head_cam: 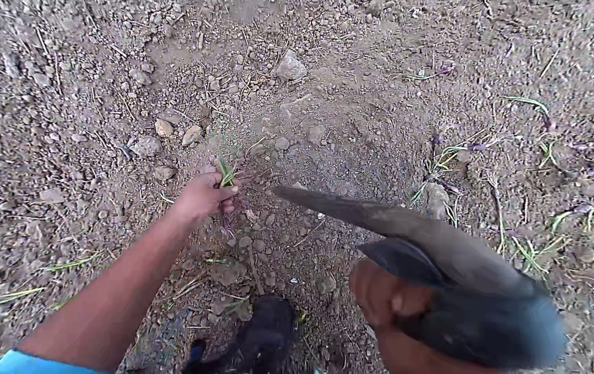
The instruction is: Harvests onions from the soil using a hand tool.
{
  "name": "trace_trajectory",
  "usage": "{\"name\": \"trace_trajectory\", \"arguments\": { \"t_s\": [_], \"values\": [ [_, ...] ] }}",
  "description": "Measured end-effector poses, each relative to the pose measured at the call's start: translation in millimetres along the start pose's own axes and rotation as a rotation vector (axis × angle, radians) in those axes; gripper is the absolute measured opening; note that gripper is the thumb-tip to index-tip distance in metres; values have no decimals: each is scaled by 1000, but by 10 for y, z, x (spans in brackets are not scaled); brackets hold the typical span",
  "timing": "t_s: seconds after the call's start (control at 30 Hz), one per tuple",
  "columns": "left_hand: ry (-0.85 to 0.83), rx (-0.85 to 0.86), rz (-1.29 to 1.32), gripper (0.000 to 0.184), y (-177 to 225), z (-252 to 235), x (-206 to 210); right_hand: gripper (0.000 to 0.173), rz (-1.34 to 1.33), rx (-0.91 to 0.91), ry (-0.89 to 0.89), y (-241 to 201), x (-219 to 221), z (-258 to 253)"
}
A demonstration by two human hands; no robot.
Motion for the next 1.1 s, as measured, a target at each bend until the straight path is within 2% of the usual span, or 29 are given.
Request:
{"name": "trace_trajectory", "arguments": {
  "t_s": [0.07, 0.13, 0.17, 0.23, 0.3, 0.37, 0.47, 0.53, 0.6, 0.67, 0.73, 0.8, 0.83, 0.9, 0.93, 0.97, 1.03, 1.1],
  "values": [
    [78, 128, -176, 7, 173, 25, 73, 63, 111, 77, 10, 512, 181, -78],
    [83, 275, -435, 11, 384, 93, 369, 62, 118, 243, 52, 900, 250, 8],
    [40, 321, -585, 13, 431, 109, 598, 61, 84, 257, 82, 857, 214, 54],
    [-112, 322, -859, 20, 314, 100, 1038, 56, 27, 178, 83, 416, 3, 213],
    [-196, 329, -940, 28, 108, 92, 1176, 58, 55, 124, 25, -7, -315, 485],
    [-136, 330, -680, 32, 126, 98, 958, 63, 136, 125, 15, -90, -540, 696],
    [95, 255, 91, 23, 289, 189, 630, 61, 206, 174, 88, 70, -609, 775],
    [88, 148, 512, 20, 444, 280, 614, 57, 123, 198, 135, -101, -629, 773],
    [27, 66, 659, 25, 422, 438, 715, 54, -24, 184, 127, -362, -680, 885],
    [-17, 45, 706, 31, 427, 500, 819, 58, -60, 117, 129, -386, -625, 825],
    [-29, 73, 756, 35, 507, 508, 913, 64, 68, 67, 107, 72, -432, 703],
    [-11, 96, 780, 34, 595, 491, 1093, 68, 193, 155, 106, 662, -254, 673],
    [-1, 117, 764, 32, 594, 464, 1242, 68, 195, 212, 118, 797, -223, 705],
    [-4, 278, 579, 28, 432, 328, 1623, 65, 104, 198, 173, 591, -310, 814],
    [-34, 436, 364, 24, 221, 263, 1813, 65, 73, 173, 192, 316, -439, 938],
    [-91, 622, 70, 20, -7, 253, 1960, 66, 66, 180, 213, 16, -602, 1100],
    [-314, 960, -457, 28, -210, 414, 2112, 64, 92, 250, 256, -448, -921, 1400],
    [-434, 1107, -696, 35, -264, 526, 2149, 63, 142, 266, 249, -509, -1132, 1660]
  ]
}}
Point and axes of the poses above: each hand's wrist, its own z-axis away from the middle knuckle, its own x-axis out of the palm, y = z × x, the point moved 4 cm from there along -z, towards the middle knuckle, and after that the axes turned 2 degrees about -y, right-handed, at the moved point
